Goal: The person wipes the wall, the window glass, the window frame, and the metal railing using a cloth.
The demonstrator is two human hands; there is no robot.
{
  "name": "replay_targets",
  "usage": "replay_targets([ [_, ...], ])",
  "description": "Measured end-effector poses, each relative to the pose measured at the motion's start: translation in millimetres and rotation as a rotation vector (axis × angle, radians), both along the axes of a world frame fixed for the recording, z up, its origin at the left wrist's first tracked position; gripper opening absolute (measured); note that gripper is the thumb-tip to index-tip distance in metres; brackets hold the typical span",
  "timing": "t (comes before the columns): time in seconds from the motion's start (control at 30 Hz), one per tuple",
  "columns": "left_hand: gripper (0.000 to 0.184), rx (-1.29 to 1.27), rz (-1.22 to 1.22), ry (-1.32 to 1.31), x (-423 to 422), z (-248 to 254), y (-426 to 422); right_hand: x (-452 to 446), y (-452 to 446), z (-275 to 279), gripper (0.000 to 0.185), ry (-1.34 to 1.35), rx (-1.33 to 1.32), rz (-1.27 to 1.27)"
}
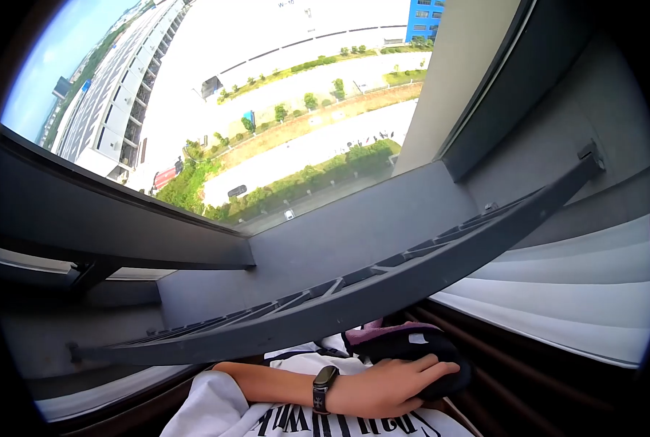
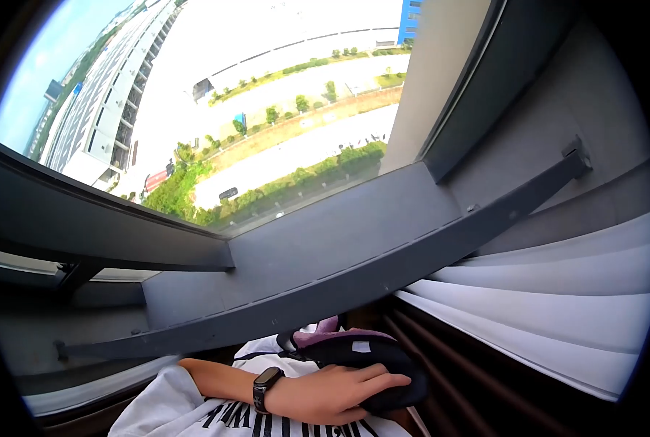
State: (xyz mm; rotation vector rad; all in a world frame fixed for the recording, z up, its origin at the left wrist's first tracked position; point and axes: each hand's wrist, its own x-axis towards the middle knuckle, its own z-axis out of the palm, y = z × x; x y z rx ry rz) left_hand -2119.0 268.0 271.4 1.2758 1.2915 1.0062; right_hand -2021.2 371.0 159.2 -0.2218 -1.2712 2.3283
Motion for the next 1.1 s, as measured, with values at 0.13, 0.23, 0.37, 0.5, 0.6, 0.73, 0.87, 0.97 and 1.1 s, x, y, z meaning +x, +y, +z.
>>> replay_targets([
  [0.13,0.057,0.171,0.105,0.064,-5.8,13.6,-9.6,-9.0,11.3,1.1,0.048,0.004,-0.196,-0.048],
  [0.23,0.045,0.394,0.416,0.544,-30.9,36.0,-32.5,-23.0,20.5,0.7,0.048,0.004,-0.376,-0.061],
  [0.37,0.053,0.111,0.642,0.987,-58.1,54.4,-49.2,-52.5,36.4,-1.4,0.048,-0.006,-0.729,-0.053],
  [0.5,0.063,-0.068,0.656,1.053,-69.4,46.1,-40.3,-82.4,55.1,-65.2,0.053,0.075,-0.541,0.050],
  [0.6,0.061,-0.105,0.640,1.033,-73.9,47.4,-37.5,-109.6,70.2,-102.4,0.054,0.196,-1.022,0.105],
  [0.73,0.063,-0.162,0.620,0.940,-77.1,50.7,-34.1,-158.6,90.8,-102.7,0.041,-0.013,-0.571,-0.046],
  [0.87,0.065,-0.212,0.592,0.916,-78.7,52.8,-33.6,-233.4,125.8,-108.1,0.026,0.185,-0.097,-0.204],
  [0.97,0.064,-0.232,0.624,0.913,-78.0,51.5,-29.4,-282.6,147.6,-84.7,0.020,0.308,0.106,-0.302],
  [1.1,0.063,-0.286,0.643,0.984,-77.8,46.0,-19.1,-339.0,124.2,-1.5,0.027,-0.075,0.921,-0.862],
])
